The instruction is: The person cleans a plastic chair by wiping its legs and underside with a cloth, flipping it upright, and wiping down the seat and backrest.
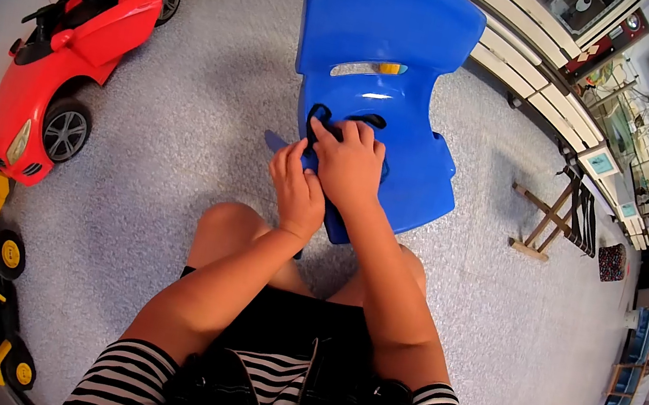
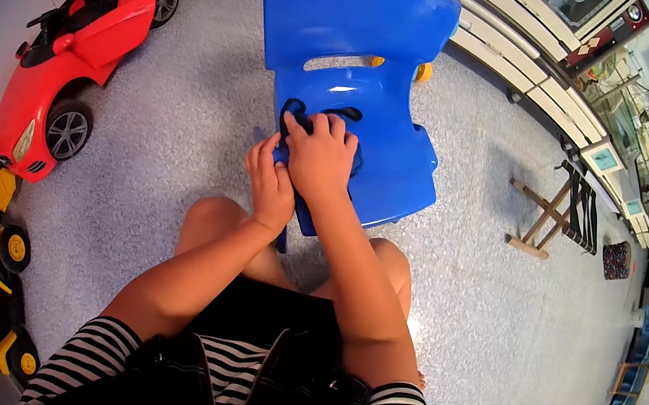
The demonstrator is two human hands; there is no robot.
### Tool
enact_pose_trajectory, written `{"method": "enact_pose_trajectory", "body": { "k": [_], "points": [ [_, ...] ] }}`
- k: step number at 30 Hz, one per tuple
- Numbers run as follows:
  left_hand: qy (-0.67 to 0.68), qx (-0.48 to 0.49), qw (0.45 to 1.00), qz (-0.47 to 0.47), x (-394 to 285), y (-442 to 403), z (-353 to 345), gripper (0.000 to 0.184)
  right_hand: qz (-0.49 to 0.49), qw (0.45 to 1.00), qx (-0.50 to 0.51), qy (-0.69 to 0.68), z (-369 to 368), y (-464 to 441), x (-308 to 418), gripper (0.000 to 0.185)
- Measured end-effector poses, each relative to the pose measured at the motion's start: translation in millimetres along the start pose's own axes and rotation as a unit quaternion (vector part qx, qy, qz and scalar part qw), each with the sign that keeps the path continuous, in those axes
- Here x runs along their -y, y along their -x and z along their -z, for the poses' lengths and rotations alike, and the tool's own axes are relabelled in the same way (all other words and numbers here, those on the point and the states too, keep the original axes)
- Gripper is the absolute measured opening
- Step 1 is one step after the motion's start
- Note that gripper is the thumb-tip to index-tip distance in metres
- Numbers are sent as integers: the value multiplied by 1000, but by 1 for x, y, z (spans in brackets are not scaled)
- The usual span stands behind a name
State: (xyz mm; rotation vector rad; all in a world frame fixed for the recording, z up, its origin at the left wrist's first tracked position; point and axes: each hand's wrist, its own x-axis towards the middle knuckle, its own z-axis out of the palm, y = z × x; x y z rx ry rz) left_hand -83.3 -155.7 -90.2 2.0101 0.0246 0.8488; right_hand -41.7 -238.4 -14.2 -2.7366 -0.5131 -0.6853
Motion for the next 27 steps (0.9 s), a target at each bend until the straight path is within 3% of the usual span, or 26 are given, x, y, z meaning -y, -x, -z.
{"method": "enact_pose_trajectory", "body": {
  "k": [6,10,18,24,27],
  "points": [
    [-3,14,1000,-1,1,-3,3,51,-16,1000,0,23,-8,-7,-7,39],
    [-3,2,1000,-9,2,-3,1,51,40,999,27,-24,4,6,-13,40],
    [3,-1,1000,-13,2,-4,1,51,-35,999,20,29,-7,-9,1,36],
    [-3,13,1000,4,-1,-4,3,51,37,998,36,-20,12,12,-11,39],
    [8,-1,1000,1,-3,-2,0,52,24,999,25,-13,11,10,-7,40]
  ]
}}
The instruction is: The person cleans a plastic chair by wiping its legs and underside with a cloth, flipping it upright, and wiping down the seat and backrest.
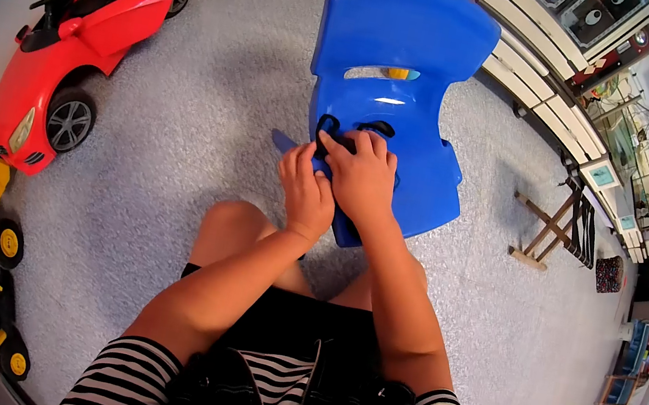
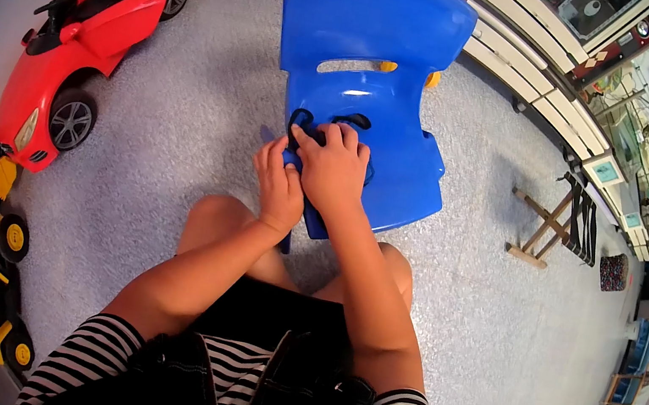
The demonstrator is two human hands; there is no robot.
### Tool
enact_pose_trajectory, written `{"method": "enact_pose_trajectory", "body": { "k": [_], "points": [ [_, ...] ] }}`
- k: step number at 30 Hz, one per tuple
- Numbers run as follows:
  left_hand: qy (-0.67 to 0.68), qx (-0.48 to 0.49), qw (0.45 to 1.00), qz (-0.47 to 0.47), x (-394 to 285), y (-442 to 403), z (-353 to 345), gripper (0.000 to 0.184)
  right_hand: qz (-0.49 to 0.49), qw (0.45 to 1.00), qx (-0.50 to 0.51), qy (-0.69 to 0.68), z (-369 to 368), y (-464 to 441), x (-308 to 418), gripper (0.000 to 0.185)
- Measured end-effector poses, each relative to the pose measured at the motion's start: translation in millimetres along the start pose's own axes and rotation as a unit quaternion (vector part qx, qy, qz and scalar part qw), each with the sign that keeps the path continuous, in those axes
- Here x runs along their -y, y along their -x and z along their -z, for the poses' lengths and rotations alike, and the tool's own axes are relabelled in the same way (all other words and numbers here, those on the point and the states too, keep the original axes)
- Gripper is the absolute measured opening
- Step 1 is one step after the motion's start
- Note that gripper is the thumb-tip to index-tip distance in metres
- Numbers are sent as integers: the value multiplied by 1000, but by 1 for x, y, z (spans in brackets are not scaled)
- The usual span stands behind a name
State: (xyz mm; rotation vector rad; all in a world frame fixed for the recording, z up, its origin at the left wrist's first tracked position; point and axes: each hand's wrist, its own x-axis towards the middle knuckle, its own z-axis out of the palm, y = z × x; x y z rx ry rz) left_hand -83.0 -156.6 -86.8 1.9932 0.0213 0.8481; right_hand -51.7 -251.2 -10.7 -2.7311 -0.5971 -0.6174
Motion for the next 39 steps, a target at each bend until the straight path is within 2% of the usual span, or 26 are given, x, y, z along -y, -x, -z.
{"method": "enact_pose_trajectory", "body": {
  "k": [7,13,18,23,27,29,33,39],
  "points": [
    [-14,9,1000,-12,2,-4,2,52,-67,996,-24,49,-21,-26,3,38],
    [-5,12,1000,-14,1,-4,5,52,-9,1000,-18,22,3,6,6,34],
    [-4,10,1000,-23,1,-3,5,52,-1,1000,-20,-8,18,24,-15,31],
    [-6,12,1000,-15,-2,-4,5,53,-81,991,-68,81,-15,-11,-79,28],
    [3,38,999,13,-3,-2,6,52,-108,982,-92,127,-21,-12,-75,29],
    [-15,20,1000,-18,-1,-4,5,54,-107,983,-81,122,-8,0,-56,29],
    [-3,20,1000,-18,-1,-5,7,51,-74,994,-58,58,25,48,-19,28],
    [-12,38,998,-42,-2,-4,9,41,-89,994,-63,25,31,56,-43,22]
  ]
}}
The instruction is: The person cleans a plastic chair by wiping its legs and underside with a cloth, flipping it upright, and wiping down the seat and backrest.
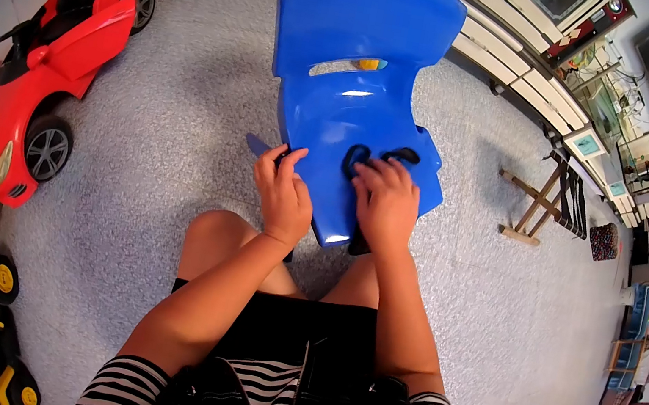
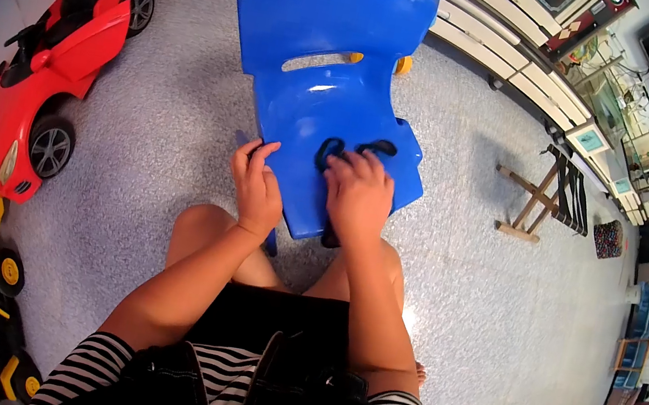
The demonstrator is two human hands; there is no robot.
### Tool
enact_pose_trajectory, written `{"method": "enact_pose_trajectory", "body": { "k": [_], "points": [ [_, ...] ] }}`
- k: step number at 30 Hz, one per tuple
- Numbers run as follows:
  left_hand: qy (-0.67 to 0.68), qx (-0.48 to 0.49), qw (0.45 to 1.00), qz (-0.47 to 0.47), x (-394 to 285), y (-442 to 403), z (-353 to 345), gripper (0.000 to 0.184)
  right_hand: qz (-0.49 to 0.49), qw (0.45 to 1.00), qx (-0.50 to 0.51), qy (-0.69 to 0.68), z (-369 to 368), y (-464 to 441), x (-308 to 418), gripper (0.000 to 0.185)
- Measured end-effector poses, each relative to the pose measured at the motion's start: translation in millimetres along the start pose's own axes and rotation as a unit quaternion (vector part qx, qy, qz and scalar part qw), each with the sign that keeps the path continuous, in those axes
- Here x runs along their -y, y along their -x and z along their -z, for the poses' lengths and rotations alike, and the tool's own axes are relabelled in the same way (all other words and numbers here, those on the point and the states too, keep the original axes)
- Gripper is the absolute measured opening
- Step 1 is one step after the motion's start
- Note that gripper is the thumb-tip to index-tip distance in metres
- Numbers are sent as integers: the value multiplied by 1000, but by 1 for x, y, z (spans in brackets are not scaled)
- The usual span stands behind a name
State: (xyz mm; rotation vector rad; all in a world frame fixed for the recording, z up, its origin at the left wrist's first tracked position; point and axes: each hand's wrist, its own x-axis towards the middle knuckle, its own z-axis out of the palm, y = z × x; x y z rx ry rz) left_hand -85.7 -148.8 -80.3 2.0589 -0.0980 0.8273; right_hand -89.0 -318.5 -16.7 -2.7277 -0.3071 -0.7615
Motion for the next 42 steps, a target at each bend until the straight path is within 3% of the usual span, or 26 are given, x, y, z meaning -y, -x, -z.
{"method": "enact_pose_trajectory", "body": {
  "k": [5,8,15,19,26,32,34,38,40,42],
  "points": [
    [-16,1,1000,5,-2,-2,1,39,-55,992,-63,94,-32,-45,-52,25],
    [8,9,999,36,-5,-2,3,39,-64,988,-59,128,-38,-48,-48,27],
    [-9,17,1000,24,0,-1,1,42,7,999,-34,19,-1,12,12,23],
    [-22,18,1000,7,0,-2,3,42,-3,999,-31,-17,1,14,1,21],
    [-28,27,999,19,-2,-3,3,41,-63,992,-60,94,-30,-41,-61,26],
    [-27,18,999,8,-3,-5,5,37,-104,982,19,155,-20,-59,-62,29],
    [-21,15,1000,7,-2,-2,4,37,-149,983,78,79,-23,-77,-76,28],
    [-7,8,1000,2,0,-3,2,38,-204,967,20,152,-44,-97,-92,27],
    [-7,9,1000,3,1,-3,2,37,-181,966,77,168,-49,-116,-109,31],
    [-7,13,1000,5,0,-1,3,37,-299,924,225,76,-35,-136,-105,39]
  ]
}}
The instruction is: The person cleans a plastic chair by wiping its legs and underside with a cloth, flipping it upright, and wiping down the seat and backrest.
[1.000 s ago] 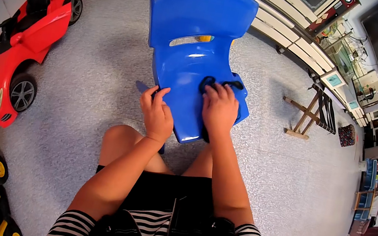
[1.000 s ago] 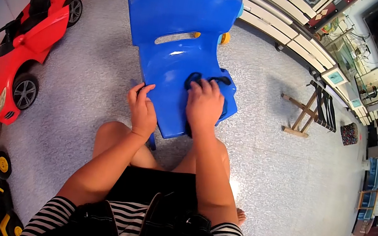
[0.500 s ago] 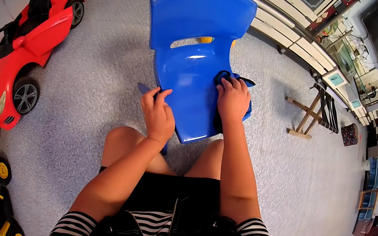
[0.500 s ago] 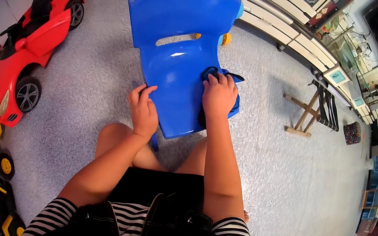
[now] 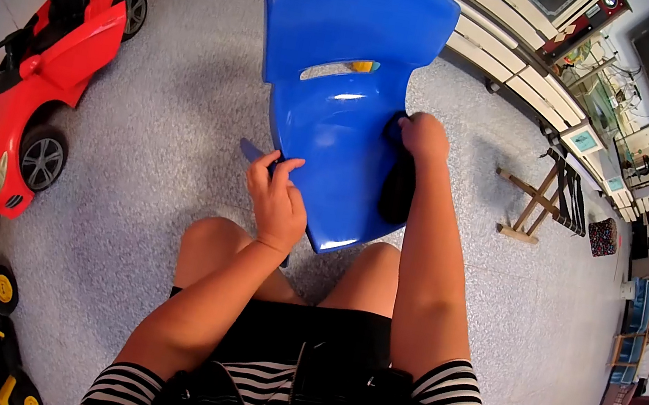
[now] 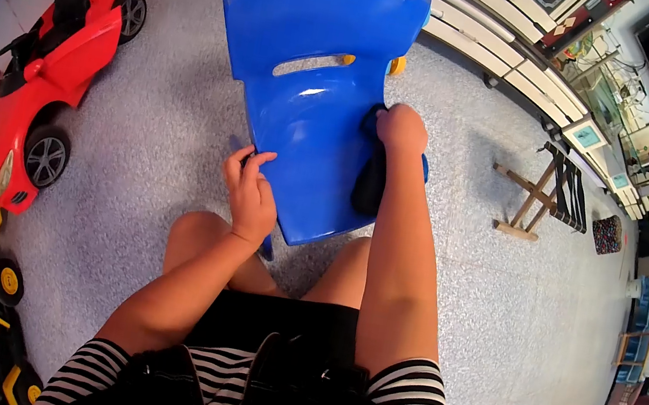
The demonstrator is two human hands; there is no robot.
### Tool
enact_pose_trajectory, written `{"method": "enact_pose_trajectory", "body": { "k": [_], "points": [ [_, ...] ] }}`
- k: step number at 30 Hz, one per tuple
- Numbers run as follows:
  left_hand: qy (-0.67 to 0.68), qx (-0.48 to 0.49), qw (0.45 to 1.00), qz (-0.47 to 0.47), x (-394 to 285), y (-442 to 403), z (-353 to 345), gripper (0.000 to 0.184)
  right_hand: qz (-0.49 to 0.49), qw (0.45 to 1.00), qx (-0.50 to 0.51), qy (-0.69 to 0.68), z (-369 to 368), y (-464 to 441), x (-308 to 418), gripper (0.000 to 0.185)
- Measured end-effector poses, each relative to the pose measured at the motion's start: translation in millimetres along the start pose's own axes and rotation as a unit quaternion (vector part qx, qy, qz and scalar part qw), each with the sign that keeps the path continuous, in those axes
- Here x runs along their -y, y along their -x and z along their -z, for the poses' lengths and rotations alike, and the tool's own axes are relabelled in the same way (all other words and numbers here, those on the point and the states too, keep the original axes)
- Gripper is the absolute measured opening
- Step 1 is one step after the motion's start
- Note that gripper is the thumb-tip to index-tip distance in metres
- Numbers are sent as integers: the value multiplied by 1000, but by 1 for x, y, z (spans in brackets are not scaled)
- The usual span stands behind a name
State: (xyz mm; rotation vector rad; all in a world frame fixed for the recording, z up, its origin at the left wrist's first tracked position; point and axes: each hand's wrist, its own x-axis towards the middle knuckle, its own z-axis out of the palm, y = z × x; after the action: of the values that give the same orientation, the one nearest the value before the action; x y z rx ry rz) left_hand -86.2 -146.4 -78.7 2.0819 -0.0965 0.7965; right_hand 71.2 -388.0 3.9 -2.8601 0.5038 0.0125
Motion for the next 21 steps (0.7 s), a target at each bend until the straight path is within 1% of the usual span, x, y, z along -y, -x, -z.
{"method": "enact_pose_trajectory", "body": {
  "k": [1,2,4,6,8,9,10,12,13,14,16,19,21],
  "points": [
    [3,4,1000,4,0,0,0,37,-2,1000,5,20,4,-5,4,45],
    [7,6,1000,7,-1,0,0,37,-3,1000,6,20,7,-11,7,45],
    [11,3,1000,19,-4,-2,-1,37,-8,999,45,8,14,-15,12,46],
    [22,-3,999,26,-6,-4,-3,37,-25,999,21,13,12,-7,11,45],
    [10,16,999,36,-4,-3,-2,36,30,999,-26,-1,5,-4,5,40],
    [10,13,999,37,-4,-4,-3,36,52,999,-10,-6,-6,-21,-7,35],
    [1,17,999,31,-5,-4,-2,36,56,998,-9,-6,-7,-29,-13,35],
    [-9,24,999,27,-5,-3,1,35,80,996,38,-30,-4,-33,-16,34],
    [-1,25,999,37,-6,-3,1,35,68,997,38,-23,-1,-29,-13,39],
    [8,26,999,46,-6,-3,0,34,68,997,38,-22,1,-25,-9,39],
    [8,22,999,44,-5,-1,-3,34,-14,999,-1,32,14,-6,12,47],
    [-1,22,999,37,-2,-1,-3,34,-24,999,-4,38,19,-5,22,51],
    [-6,23,999,29,-2,-3,-2,33,-12,999,11,39,20,-8,23,49]
  ]
}}
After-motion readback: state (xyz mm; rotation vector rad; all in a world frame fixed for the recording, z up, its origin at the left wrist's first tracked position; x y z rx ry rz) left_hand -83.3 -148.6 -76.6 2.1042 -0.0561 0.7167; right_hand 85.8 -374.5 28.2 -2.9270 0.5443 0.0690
